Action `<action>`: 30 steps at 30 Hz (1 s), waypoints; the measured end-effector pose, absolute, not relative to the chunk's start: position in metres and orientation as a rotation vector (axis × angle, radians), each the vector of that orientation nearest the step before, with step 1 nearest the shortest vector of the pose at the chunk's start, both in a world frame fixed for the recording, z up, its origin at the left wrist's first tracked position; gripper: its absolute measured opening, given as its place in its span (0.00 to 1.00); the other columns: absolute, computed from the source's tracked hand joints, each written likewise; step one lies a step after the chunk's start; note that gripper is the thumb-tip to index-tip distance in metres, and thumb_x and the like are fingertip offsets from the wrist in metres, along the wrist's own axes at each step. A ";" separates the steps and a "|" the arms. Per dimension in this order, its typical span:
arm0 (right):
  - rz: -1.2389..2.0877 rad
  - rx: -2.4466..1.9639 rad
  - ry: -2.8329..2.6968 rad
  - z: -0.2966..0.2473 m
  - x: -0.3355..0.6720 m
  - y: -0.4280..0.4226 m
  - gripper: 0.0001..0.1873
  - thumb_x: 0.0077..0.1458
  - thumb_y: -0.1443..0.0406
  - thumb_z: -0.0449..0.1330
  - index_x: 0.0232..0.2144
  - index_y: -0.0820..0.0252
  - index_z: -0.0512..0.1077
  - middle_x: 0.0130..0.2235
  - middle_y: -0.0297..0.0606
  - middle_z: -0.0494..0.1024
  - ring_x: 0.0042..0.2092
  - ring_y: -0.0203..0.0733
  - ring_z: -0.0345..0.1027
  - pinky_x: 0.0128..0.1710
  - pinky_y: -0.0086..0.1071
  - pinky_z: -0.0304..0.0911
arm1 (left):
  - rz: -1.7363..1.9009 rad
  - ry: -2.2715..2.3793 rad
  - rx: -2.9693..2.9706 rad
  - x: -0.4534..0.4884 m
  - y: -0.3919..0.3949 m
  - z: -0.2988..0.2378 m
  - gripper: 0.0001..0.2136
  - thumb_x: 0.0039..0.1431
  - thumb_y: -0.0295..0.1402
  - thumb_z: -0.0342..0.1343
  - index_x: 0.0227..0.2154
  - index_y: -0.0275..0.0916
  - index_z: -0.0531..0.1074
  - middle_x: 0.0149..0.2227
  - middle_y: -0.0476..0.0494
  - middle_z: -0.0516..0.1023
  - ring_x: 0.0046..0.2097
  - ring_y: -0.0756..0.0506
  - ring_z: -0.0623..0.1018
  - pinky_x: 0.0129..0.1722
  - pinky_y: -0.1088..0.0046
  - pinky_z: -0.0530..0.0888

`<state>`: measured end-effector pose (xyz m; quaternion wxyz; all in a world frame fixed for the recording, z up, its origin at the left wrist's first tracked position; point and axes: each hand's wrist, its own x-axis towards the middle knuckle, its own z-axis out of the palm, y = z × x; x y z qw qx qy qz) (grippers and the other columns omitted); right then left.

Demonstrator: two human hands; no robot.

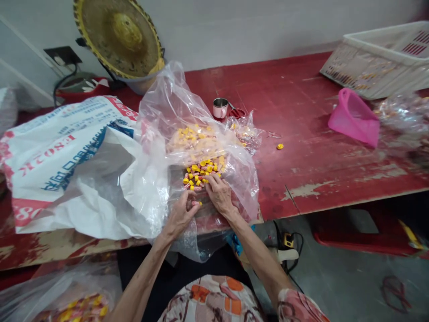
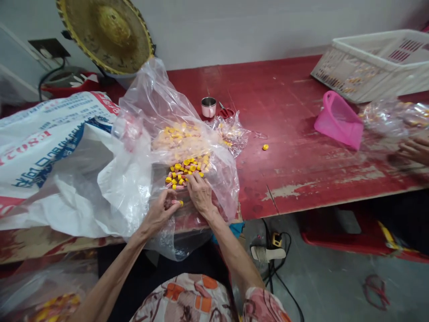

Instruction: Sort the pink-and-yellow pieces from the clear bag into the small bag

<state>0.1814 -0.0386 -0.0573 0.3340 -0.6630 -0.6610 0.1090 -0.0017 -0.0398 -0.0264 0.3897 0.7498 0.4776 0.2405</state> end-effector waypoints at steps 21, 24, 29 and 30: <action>0.742 -1.295 -1.414 -0.048 0.174 -0.018 0.13 0.65 0.70 0.53 0.49 0.59 0.71 0.47 0.38 0.81 0.45 0.38 0.73 0.52 0.32 0.69 | 0.554 1.163 2.006 0.012 -0.055 -0.012 0.03 0.64 0.32 0.56 0.39 0.42 0.69 0.37 0.49 0.71 0.35 0.49 0.73 0.38 0.71 0.74; 0.813 -1.262 -1.372 -0.044 0.177 -0.019 0.11 0.65 0.69 0.54 0.48 0.58 0.70 0.45 0.37 0.80 0.42 0.39 0.73 0.49 0.33 0.70 | 0.652 1.267 1.742 0.010 -0.055 -0.011 0.15 0.60 0.40 0.64 0.46 0.42 0.71 0.40 0.49 0.74 0.36 0.50 0.75 0.38 0.73 0.76; 0.833 -1.194 -1.354 -0.037 0.183 -0.021 0.10 0.66 0.66 0.53 0.49 0.60 0.69 0.47 0.39 0.80 0.43 0.39 0.73 0.50 0.33 0.70 | 0.754 1.293 1.917 0.017 -0.068 -0.018 0.11 0.65 0.41 0.61 0.43 0.41 0.71 0.40 0.47 0.75 0.37 0.49 0.77 0.41 0.71 0.78; 0.833 -1.194 -1.353 -0.037 0.183 -0.021 0.11 0.66 0.66 0.54 0.50 0.60 0.69 0.48 0.39 0.80 0.43 0.39 0.73 0.50 0.33 0.70 | 0.693 1.249 2.006 0.018 -0.069 -0.019 0.08 0.67 0.40 0.60 0.41 0.42 0.71 0.39 0.47 0.75 0.37 0.49 0.76 0.42 0.71 0.77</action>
